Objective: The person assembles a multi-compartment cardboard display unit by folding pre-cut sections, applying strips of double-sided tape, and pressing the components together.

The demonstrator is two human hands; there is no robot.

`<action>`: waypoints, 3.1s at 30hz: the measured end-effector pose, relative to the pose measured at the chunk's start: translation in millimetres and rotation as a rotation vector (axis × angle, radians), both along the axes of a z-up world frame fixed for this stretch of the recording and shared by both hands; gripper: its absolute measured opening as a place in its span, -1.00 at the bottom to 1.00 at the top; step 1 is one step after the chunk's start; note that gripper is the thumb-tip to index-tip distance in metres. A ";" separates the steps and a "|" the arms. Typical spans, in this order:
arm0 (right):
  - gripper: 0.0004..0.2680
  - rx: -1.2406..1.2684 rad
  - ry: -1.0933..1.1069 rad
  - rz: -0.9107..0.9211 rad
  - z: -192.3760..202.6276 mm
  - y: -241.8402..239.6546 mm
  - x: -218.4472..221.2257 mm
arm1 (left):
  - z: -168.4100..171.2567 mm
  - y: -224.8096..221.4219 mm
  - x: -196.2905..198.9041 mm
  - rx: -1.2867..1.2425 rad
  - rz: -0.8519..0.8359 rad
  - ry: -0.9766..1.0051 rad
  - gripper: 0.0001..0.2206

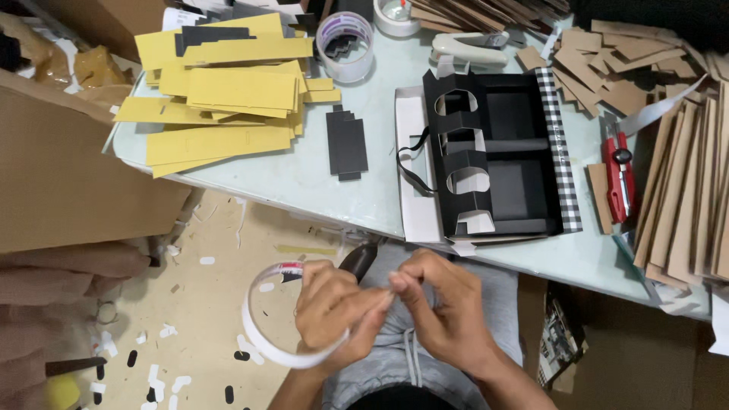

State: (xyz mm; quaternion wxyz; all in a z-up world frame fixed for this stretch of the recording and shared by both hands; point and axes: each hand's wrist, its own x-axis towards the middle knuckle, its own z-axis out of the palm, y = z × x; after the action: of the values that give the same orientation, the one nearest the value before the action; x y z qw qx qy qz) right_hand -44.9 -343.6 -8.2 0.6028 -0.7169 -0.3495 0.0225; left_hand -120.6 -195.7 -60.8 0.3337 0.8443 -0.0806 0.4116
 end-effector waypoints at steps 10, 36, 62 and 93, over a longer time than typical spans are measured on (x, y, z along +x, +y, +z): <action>-0.86 -0.025 0.271 -0.093 -55.2 4.0 -15.1 | 26.4 28.3 -21.9 0.092 -0.330 0.171 -0.77; -0.75 0.179 0.292 0.126 -64.5 -3.4 -16.2 | -6.9 -11.8 0.9 -1.249 -0.185 0.351 -0.53; -0.89 -0.181 -0.365 -0.112 -28.3 -13.4 8.6 | 20.2 -8.7 1.1 -0.219 -0.022 0.322 -0.74; -0.82 0.016 -0.301 0.048 -52.4 -15.6 12.3 | 17.0 -0.3 -1.7 -0.228 -0.037 0.450 -0.64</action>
State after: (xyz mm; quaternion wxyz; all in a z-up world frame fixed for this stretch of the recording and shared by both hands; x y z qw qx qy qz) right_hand -32.7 -359.2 -60.6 0.5485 -0.6988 -0.4533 -0.0735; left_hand -122.3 -196.0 -43.8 0.4436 0.8699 0.0271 0.2137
